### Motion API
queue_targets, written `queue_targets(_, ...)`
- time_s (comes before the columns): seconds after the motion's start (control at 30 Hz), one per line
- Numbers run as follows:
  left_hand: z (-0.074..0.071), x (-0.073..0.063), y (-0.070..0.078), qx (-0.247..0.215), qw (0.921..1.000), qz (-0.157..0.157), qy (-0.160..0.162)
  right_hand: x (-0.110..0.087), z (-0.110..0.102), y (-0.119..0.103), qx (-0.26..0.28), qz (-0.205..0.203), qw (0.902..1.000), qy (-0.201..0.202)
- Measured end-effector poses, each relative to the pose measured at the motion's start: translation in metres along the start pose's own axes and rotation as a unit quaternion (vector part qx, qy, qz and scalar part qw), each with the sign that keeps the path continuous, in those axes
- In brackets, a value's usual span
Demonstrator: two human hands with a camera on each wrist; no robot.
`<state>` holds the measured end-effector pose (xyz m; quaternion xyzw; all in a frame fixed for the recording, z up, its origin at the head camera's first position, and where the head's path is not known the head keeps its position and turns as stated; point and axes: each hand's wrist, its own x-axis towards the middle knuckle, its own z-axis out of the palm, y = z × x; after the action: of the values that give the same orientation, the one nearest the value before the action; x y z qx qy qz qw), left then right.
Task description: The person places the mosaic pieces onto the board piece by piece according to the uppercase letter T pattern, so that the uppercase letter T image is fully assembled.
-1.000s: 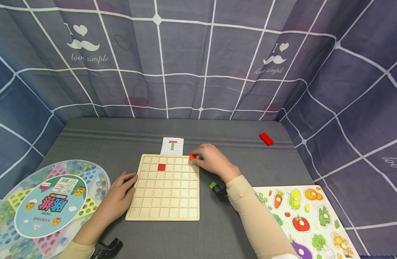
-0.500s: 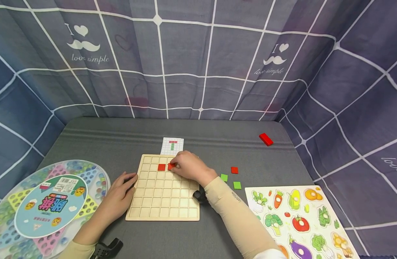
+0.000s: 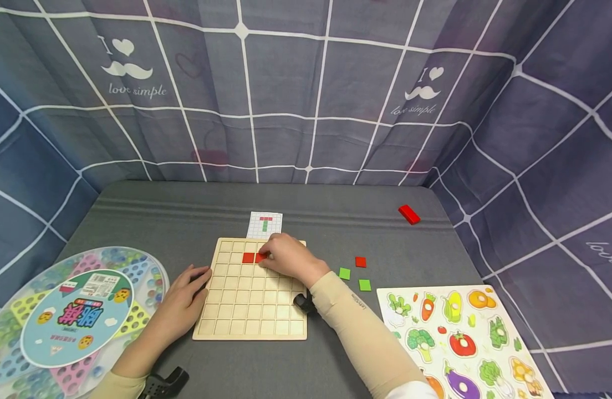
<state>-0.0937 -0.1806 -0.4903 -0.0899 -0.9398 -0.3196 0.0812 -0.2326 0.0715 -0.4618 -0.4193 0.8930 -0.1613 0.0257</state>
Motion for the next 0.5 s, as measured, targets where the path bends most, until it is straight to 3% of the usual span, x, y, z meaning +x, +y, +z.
queue_targets(0.5,0.001,0.0,0.0,-0.001,1.0,0.0,0.002,-0.017,-0.016,0.009,0.036,0.029,0.9989,0.007)
